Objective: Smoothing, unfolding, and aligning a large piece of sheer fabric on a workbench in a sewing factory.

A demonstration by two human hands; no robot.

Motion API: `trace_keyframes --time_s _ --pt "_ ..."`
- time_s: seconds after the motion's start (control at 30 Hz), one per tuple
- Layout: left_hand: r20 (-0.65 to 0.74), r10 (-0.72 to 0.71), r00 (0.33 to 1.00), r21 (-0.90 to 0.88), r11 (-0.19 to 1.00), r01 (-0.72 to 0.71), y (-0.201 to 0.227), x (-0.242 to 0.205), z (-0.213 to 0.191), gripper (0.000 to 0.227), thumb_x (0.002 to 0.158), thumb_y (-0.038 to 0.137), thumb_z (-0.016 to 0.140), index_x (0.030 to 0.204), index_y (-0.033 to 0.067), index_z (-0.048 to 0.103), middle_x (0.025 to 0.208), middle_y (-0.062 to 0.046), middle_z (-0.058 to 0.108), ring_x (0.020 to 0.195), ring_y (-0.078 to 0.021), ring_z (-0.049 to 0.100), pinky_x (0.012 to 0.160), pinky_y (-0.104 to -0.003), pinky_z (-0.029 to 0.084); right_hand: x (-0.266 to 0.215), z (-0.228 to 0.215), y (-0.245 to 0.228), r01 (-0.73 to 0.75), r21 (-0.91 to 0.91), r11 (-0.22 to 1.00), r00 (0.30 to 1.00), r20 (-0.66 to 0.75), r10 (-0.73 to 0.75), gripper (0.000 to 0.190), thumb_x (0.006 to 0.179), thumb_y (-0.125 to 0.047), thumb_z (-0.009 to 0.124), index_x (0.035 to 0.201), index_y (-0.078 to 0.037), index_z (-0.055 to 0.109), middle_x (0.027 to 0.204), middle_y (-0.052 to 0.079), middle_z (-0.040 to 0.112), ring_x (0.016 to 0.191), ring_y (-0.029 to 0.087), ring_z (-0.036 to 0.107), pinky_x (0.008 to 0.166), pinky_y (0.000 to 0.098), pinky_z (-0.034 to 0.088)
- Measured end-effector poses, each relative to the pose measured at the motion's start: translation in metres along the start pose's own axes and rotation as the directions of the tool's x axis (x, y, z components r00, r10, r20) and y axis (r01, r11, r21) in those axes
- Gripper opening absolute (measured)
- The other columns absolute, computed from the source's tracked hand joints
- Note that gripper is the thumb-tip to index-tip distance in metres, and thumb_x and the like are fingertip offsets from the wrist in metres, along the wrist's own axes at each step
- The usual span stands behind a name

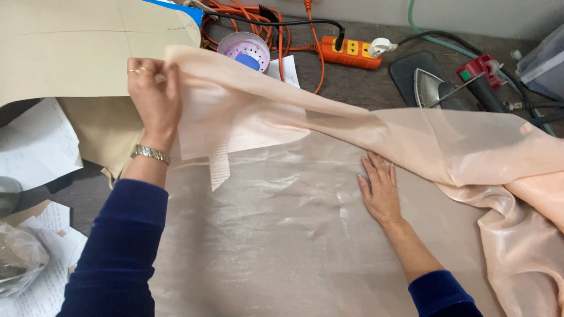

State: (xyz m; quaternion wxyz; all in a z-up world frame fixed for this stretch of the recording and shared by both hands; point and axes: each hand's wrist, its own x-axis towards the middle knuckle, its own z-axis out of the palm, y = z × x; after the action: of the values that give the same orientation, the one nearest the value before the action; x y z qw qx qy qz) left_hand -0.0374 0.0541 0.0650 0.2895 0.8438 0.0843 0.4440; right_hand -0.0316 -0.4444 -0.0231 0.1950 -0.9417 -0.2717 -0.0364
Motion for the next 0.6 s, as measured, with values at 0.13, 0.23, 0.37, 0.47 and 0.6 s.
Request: trace_keyframes --time_s 0.13,0.23,0.37,0.47,0.6 --pt "0.309 0.065 0.949 -0.280 0.960 0.026 0.011 -0.021 -0.021 0.022 0.089 0.013 0.069 0.100 -0.0039 0.059 0.094 -0.024 0.050 0.098 -0.0427 0.058 0.080 -0.048 0.051 -0.005 0.016 0.017 -0.049 -0.098 0.994 0.999 0.015 0.051 0.046 0.102 -0.034 0.041 0.145 -0.019 0.041 0.152 0.008 0.036 0.142 0.025 0.031 0.117 0.0527 0.015" --pt "0.904 -0.333 0.267 0.196 0.880 0.434 0.063 -0.026 -0.054 0.049 0.083 0.045 0.063 0.109 0.0046 0.070 0.107 -0.023 0.070 0.107 -0.0413 0.063 0.093 -0.053 0.051 -0.003 0.012 0.012 -0.022 -0.112 0.994 1.000 -0.003 0.022 0.046 0.100 -0.033 0.042 0.144 -0.018 0.041 0.153 0.008 0.034 0.143 0.026 0.029 0.117 0.0518 0.014" --pt "0.907 -0.410 0.097 0.377 0.893 0.247 0.034 -0.035 -0.031 0.049 0.076 0.046 0.062 0.107 0.0092 0.073 0.113 -0.022 0.070 0.109 -0.0425 0.063 0.098 -0.052 0.049 -0.004 0.017 0.016 -0.013 -0.133 0.991 1.000 -0.018 0.011 0.047 0.100 -0.035 0.043 0.144 -0.019 0.042 0.153 0.007 0.035 0.144 0.025 0.029 0.118 0.0510 0.015" --pt "0.660 -0.495 0.565 0.321 0.866 0.384 -0.024 -0.049 0.014 0.039 0.080 0.037 0.074 0.107 0.0095 0.070 0.104 -0.015 0.071 0.088 -0.0306 0.071 0.074 -0.043 0.056 -0.005 0.017 0.015 -0.029 -0.144 0.989 1.000 -0.010 0.028 0.048 0.099 -0.037 0.042 0.144 -0.022 0.041 0.153 0.005 0.035 0.144 0.023 0.028 0.118 0.0498 0.015" --pt "0.556 -0.518 0.649 0.484 0.837 0.254 -0.031 -0.045 0.053 0.068 0.067 0.036 0.087 0.113 -0.0050 0.058 0.110 -0.026 0.058 0.104 -0.0426 0.062 0.081 -0.050 0.055 -0.003 0.016 0.015 -0.047 -0.163 0.985 0.999 -0.014 0.045 0.047 0.099 -0.038 0.042 0.143 -0.023 0.041 0.154 0.001 0.034 0.144 0.020 0.029 0.119 0.0474 0.015"
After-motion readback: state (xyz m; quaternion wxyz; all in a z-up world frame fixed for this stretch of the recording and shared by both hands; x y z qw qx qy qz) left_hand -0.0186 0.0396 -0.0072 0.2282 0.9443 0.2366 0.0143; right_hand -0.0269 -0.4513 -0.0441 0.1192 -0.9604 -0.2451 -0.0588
